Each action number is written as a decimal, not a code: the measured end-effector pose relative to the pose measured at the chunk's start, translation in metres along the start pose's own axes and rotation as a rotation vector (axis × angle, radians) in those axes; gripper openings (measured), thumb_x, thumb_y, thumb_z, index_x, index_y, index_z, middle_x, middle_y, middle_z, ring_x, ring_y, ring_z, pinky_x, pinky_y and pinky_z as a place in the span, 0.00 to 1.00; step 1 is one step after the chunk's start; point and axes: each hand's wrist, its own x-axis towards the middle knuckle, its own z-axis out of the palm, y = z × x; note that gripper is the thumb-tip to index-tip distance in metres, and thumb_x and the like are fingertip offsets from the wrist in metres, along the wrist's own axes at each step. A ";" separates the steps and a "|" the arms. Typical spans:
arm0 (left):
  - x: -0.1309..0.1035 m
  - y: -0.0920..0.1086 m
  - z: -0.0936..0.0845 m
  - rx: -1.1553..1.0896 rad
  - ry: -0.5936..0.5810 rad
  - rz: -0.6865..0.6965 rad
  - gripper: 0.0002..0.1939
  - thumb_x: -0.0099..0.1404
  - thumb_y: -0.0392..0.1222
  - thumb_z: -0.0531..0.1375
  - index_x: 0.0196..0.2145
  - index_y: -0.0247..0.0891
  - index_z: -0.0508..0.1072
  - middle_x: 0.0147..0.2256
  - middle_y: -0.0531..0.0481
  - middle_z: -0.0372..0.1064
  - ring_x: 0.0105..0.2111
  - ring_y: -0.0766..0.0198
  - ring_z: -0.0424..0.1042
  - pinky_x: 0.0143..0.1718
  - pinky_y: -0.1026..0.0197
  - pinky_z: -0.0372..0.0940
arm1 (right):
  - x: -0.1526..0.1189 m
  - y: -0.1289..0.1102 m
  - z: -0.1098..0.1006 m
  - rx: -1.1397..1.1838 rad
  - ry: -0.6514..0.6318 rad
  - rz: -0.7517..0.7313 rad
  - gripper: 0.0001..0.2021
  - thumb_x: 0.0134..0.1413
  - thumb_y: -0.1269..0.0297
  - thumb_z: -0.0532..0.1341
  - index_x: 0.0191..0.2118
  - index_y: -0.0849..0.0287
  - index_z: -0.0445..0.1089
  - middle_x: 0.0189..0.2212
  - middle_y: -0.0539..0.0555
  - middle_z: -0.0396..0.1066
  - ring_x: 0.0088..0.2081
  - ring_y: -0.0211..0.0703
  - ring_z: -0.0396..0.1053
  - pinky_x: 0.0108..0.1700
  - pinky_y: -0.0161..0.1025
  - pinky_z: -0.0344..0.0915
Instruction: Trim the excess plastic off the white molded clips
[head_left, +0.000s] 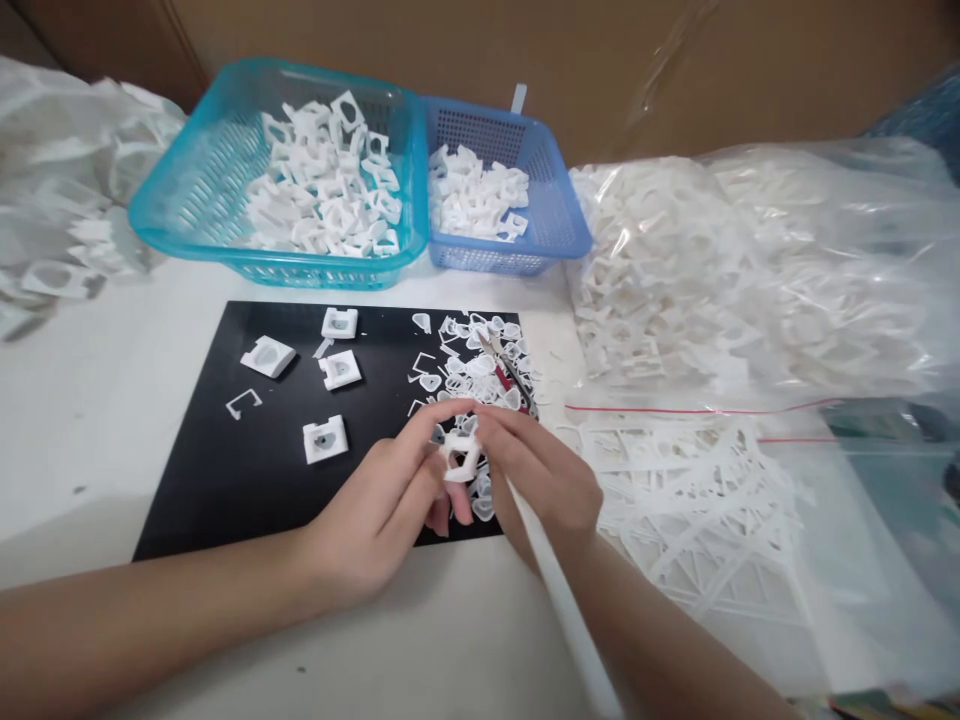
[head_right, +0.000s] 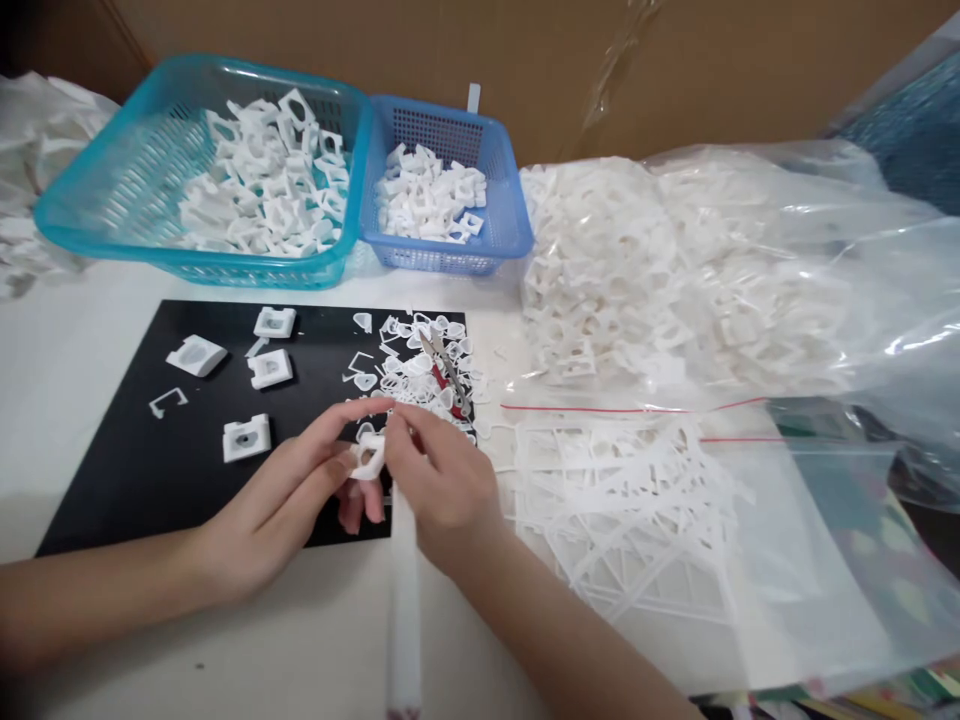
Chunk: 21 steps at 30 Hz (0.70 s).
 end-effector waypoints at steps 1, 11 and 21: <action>0.000 -0.001 0.000 -0.016 0.011 -0.008 0.20 0.74 0.39 0.42 0.62 0.43 0.53 0.27 0.54 0.72 0.25 0.67 0.69 0.31 0.63 0.67 | 0.002 0.001 -0.002 -0.007 0.027 -0.020 0.13 0.60 0.75 0.55 0.47 0.57 0.71 0.38 0.56 0.78 0.37 0.44 0.77 0.38 0.37 0.76; 0.003 0.002 0.004 -0.133 0.159 -0.043 0.12 0.71 0.40 0.52 0.50 0.38 0.67 0.25 0.52 0.76 0.37 0.61 0.78 0.37 0.63 0.71 | 0.014 0.012 -0.023 -0.209 0.271 -0.022 0.11 0.56 0.78 0.60 0.41 0.57 0.73 0.33 0.55 0.79 0.37 0.45 0.78 0.38 0.39 0.76; 0.011 0.005 0.002 -0.382 0.137 -0.049 0.08 0.62 0.36 0.64 0.38 0.37 0.69 0.30 0.52 0.76 0.32 0.66 0.78 0.35 0.65 0.72 | 0.010 -0.006 -0.022 0.423 0.101 0.242 0.11 0.57 0.76 0.60 0.40 0.52 0.73 0.38 0.49 0.79 0.40 0.39 0.76 0.43 0.38 0.75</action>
